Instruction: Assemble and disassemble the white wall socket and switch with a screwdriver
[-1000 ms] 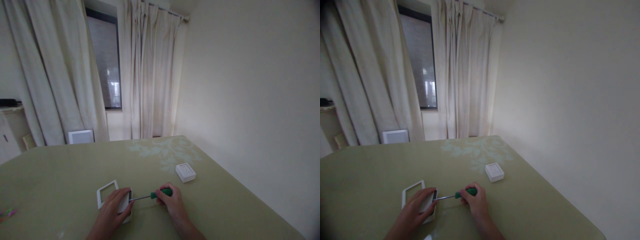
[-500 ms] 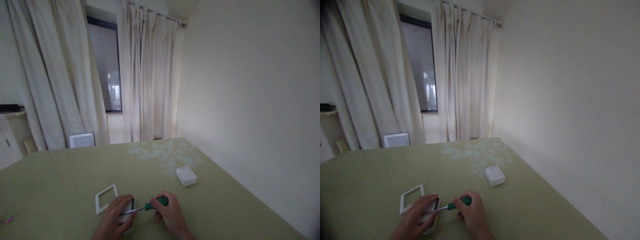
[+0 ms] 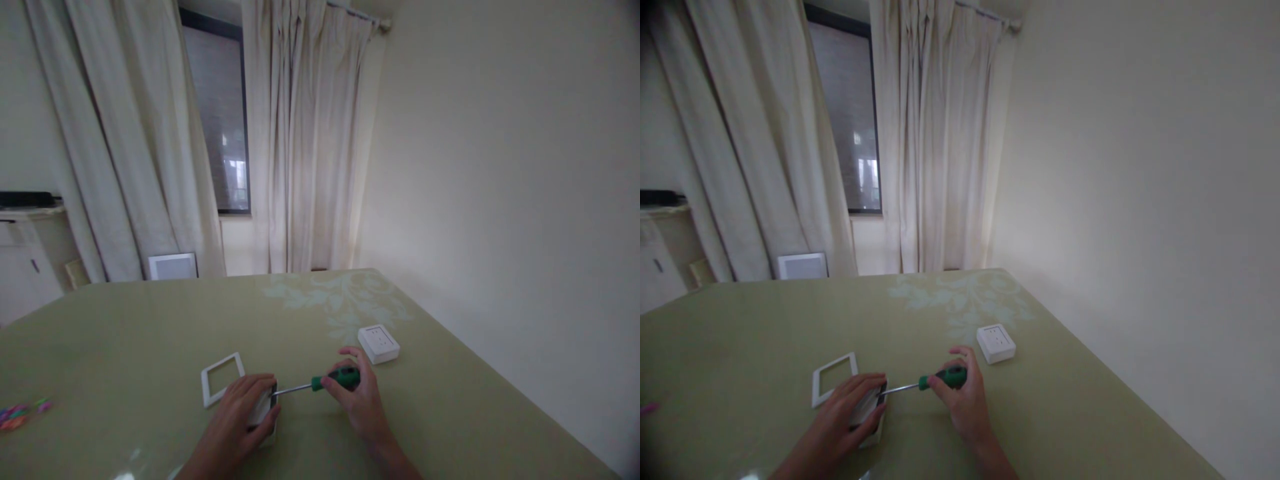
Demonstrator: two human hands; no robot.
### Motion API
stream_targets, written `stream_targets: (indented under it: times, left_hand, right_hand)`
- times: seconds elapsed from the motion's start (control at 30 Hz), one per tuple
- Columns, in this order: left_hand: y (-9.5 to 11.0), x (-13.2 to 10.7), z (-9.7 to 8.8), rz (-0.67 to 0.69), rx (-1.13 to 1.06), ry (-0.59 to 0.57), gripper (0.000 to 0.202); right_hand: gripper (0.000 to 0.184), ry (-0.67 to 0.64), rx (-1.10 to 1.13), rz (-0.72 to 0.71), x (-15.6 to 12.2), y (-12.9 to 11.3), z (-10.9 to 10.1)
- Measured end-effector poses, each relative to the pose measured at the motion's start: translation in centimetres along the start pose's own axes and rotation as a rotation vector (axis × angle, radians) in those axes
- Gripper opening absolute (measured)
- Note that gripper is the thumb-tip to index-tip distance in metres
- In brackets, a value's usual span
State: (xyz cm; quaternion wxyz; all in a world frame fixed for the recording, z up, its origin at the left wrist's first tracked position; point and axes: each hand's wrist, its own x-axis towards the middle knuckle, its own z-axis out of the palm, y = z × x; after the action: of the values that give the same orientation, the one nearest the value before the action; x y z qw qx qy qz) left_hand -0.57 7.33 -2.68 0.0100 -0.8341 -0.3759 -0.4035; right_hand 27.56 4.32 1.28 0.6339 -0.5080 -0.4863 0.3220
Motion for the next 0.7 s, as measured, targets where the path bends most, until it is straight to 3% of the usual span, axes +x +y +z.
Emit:
stream_targets:
  times: [0.23,0.5,0.6,0.7]
  left_hand:
    - [0.8,0.3,-0.8,-0.006,0.027,-0.045,0.032]
    - [2.2,0.5,-0.2,0.034,0.050,-0.033,0.032]
    - [3.1,0.6,0.2,0.068,0.026,-0.030,0.034]
    - [3.6,0.7,0.7,0.134,0.012,-0.028,0.041]
  right_hand:
    - [0.064,-0.057,0.074,-0.021,-0.2,-0.6,-0.3]
    - [0.049,-0.011,-0.019,-0.207,-1.7,-0.7,-0.2]
    - [0.032,-0.051,-0.219,-0.314,-1.2,-2.8,-0.6]
    - [0.033,-0.241,-0.524,-0.430,0.3,-6.6,-0.9]
